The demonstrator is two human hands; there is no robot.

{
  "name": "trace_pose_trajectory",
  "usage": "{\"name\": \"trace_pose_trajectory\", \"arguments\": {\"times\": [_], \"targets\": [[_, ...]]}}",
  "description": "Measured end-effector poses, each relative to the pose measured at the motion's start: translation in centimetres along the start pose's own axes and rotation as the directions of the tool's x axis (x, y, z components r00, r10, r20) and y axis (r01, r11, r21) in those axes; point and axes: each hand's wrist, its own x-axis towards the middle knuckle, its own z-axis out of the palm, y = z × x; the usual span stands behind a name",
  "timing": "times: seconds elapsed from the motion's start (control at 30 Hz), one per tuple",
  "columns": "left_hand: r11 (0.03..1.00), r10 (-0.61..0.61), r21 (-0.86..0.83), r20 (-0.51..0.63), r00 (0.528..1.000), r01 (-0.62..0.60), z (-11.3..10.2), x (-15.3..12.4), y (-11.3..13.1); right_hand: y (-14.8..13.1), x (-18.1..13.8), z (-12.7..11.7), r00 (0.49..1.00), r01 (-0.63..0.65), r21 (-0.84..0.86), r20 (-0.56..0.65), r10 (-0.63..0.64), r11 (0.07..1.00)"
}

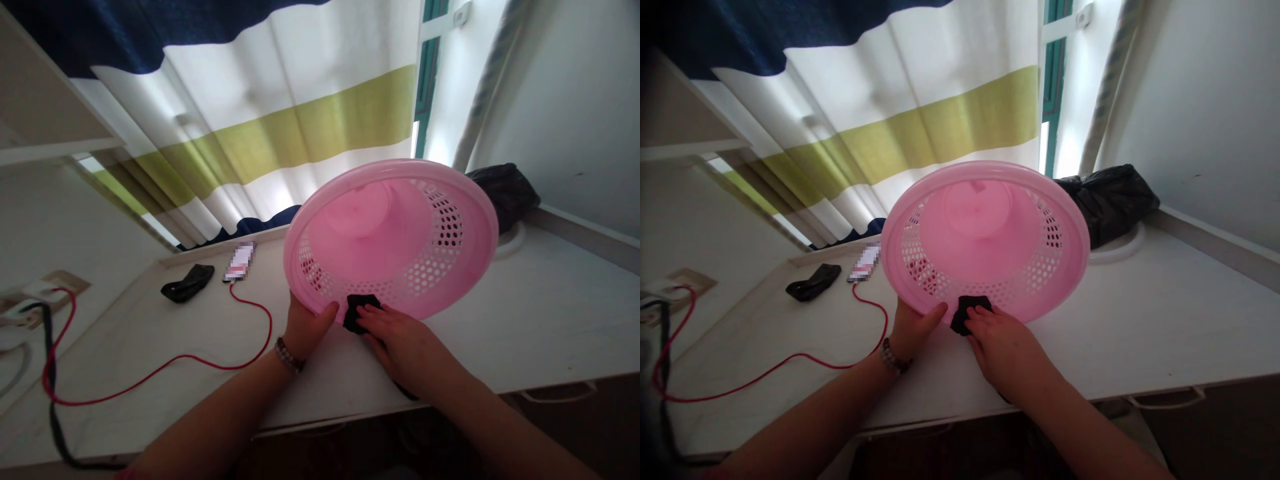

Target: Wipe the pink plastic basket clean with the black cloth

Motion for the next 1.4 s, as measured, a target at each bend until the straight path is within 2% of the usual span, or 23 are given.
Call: {"name": "trace_pose_trajectory", "arguments": {"times": [0.17, 0.37, 0.6, 0.77, 0.9, 1.2, 1.4], "targets": [[0.998, 0.038, 0.046, -0.045, 0.998, -0.036, -0.3, 0.1, 0.1, -0.5, 0.4, 0.5, 0.999, -0.018, -0.059, 0.033, 0.02, 0.998], [0.993, 0.069, 0.099, -0.037, 0.997, -0.066, -0.8, 0.4, 0.8, 0.8, -0.7, -0.5, 0.993, -0.076, -0.185, 0.073, 0.09, 0.98], [0.988, 0.151, 0.027, -0.079, 0.985, -0.15, -0.7, 0.2, 0.0, 1.7, -1.2, -0.7, 0.999, -0.016, -0.168, 0.044, 0.023, 0.986], [0.994, 0.086, -0.064, -0.013, 0.996, -0.087, -0.5, 0.2, -0.8, 2.0, -1.2, -0.8, 0.999, 0.011, -0.098, 0.032, -0.008, 0.995], [0.997, 0.071, -0.045, 0.058, 0.996, -0.068, -0.4, 0.2, -0.5, 1.7, -1.0, -0.6, 0.999, 0.016, -0.074, 0.034, -0.013, 0.997], [0.999, 0.033, -0.039, 0.044, 0.998, -0.031, -0.4, 0.0, -0.4, -0.7, 0.2, 0.5, 0.996, 0.052, -0.024, 0.068, -0.05, 0.998], [0.996, 0.004, -0.085, 0.032, 0.999, -0.001, -0.4, 0.1, -0.4, 0.4, -1.1, -0.2, 0.999, -0.002, -0.073, 0.04, 0.005, 0.997]]}}
